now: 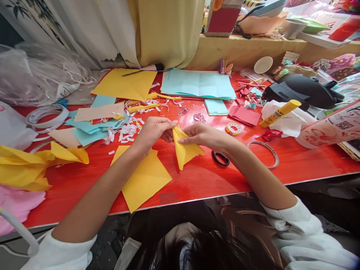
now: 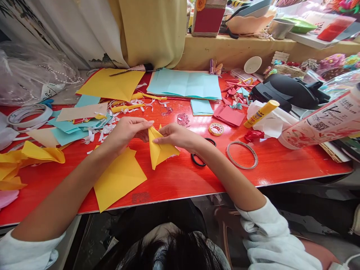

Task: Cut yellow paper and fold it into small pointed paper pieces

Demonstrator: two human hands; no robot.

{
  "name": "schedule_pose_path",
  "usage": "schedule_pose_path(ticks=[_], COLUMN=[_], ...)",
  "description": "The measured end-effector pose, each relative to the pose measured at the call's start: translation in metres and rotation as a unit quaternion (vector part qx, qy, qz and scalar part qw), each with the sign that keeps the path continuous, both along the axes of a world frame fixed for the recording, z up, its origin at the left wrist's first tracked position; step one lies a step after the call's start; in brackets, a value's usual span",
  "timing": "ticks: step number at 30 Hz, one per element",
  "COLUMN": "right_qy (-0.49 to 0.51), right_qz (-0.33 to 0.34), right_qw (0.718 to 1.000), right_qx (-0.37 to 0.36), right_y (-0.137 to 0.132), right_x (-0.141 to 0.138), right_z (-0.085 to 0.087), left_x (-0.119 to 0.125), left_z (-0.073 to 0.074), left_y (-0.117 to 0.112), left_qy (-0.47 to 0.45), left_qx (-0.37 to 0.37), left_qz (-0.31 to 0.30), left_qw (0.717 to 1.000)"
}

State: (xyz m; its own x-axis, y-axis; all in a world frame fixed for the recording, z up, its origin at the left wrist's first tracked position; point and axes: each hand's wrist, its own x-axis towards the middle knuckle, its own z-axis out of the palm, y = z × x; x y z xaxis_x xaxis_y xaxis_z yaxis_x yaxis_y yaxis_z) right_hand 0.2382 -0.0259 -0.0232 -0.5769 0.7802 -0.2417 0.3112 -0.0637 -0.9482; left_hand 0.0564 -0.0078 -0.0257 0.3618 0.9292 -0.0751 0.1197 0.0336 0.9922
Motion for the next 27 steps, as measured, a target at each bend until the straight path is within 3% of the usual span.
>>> schedule_pose_path(ticks=[5,11,17,23,27], right_qy=[0.006,0.015,0.012,-0.006,0.016], right_qz=[-0.017,0.022,-0.007,-0.002,-0.018], right_qw=[1.000,1.000,1.000,1.000,0.999], right_qx=[-0.002,-0.014,0.003,0.002,-0.024], right_y=[-0.0009,-0.0004,-0.0008,-0.0022,-0.0023], right_x=[0.0004,0.0013,-0.0005,-0.0009,-0.0008], right_z=[-0.0010,-0.0008,0.0004,0.0020,0.0022], left_x=[-0.0017,-0.0034,-0.0022,-0.0035,-0.0057], left_z=[-0.0006,0.0017,0.0019,0.0034,0.0065], left_y=[0.0029,0.0036,0.0014,0.0036,0.0064], left_qy=[0.048,0.072,0.036,-0.007,0.063], left_qx=[0.036,0.094,0.076,-0.011,0.043], left_qz=[-0.031,-0.029,-0.013,0.037,0.018], left_qw=[0.998,0.993,0.996,0.999,0.997])
